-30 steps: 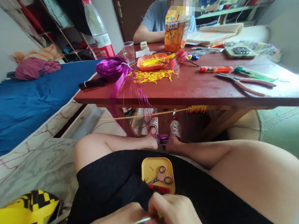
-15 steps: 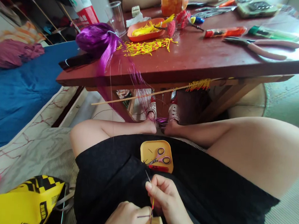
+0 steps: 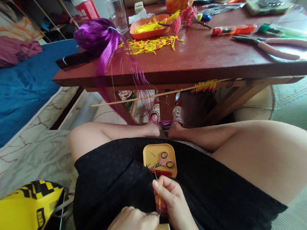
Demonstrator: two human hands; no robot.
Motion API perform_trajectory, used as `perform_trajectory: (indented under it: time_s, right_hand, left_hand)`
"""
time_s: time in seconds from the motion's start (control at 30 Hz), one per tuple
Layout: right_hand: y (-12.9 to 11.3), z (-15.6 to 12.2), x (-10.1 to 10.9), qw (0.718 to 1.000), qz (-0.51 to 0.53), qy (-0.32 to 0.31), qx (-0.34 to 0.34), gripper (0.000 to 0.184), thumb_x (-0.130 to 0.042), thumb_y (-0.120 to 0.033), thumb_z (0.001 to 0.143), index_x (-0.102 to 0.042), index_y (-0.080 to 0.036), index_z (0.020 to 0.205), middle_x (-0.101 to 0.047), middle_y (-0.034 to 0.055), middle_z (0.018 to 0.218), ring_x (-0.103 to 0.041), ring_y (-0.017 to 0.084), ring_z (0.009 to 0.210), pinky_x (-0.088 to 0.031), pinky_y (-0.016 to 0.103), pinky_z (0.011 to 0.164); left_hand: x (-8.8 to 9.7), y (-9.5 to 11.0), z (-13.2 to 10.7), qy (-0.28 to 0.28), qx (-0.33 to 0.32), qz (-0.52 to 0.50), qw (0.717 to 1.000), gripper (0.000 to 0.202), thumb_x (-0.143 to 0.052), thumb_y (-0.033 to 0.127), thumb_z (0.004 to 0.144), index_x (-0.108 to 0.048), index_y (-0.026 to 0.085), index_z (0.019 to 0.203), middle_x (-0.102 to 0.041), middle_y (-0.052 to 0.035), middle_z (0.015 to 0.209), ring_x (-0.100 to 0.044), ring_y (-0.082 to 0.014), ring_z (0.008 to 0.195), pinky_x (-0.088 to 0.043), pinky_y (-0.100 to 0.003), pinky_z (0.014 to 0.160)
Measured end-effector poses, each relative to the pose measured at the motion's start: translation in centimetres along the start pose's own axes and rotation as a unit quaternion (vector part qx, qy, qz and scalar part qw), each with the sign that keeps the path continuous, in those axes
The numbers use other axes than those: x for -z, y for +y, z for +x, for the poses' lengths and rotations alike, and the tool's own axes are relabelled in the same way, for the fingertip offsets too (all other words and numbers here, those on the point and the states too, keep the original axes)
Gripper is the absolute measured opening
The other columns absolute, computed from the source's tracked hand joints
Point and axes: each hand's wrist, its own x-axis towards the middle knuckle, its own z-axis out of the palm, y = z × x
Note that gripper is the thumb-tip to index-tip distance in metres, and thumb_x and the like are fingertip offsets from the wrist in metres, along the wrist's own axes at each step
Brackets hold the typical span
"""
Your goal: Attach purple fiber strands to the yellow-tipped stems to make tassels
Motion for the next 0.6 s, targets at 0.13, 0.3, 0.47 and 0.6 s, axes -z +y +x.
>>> perform_trajectory:
  time_s: [0.13,0.3,0.47,0.6]
  right_hand:
    - [-1.2,-0.3,-0.3,1.0,-0.009,0.0,0.03,0.046,-0.069,-0.052,0.064,-0.037,-0.02,0.057,-0.027,-0.0125,0.04,-0.014,0.003,0.036,-0.012,0.017,0.035]
    - [-5.8,-2.0,0.3,0.954,-0.188,0.091,0.214,0.038,-0.066,-0.048,0.071,-0.048,-0.018,0.057,-0.04,-0.0049,0.054,-0.031,0.009,0.051,-0.028,0.02,0.046]
    - [-9.8,-2.1,1.3,0.94,-0.08,0.19,0.273,0.039,-0.068,-0.05,0.067,-0.047,-0.02,0.053,-0.033,-0.0055,0.048,-0.024,0.009,0.045,-0.025,0.022,0.04]
    - [-10.7,-1.9,1.8,0.938,-0.032,0.203,0.278,0.038,-0.07,-0.045,0.066,-0.048,-0.02,0.049,-0.032,-0.0042,0.049,-0.023,0.009,0.045,-0.024,0.024,0.04]
  left_hand:
    - [-0.4,-0.7,0.2,0.019,0.019,-0.113,0.993,0.061,-0.033,0.065,0.079,-0.068,0.014,0.078,-0.064,-0.0079,0.056,-0.06,-0.0221,0.048,-0.032,-0.024,0.04]
    - [0.3,-2.4,0.8,0.165,-0.032,-0.449,0.878,0.077,-0.048,0.076,0.06,-0.053,0.017,0.108,-0.043,0.0057,0.053,-0.036,-0.0085,0.044,-0.025,-0.02,0.042]
    - [-0.3,-3.6,2.0,0.151,-0.13,-0.629,0.751,0.08,-0.06,0.068,0.059,-0.041,0.018,0.118,-0.048,0.0045,0.061,-0.035,-0.0045,0.046,-0.026,-0.016,0.044]
    - [-1.1,-3.8,2.8,0.223,-0.118,-0.76,0.599,0.04,-0.058,0.055,0.074,-0.053,0.02,0.094,-0.05,0.0057,0.063,-0.029,0.0005,0.032,-0.024,-0.014,0.033]
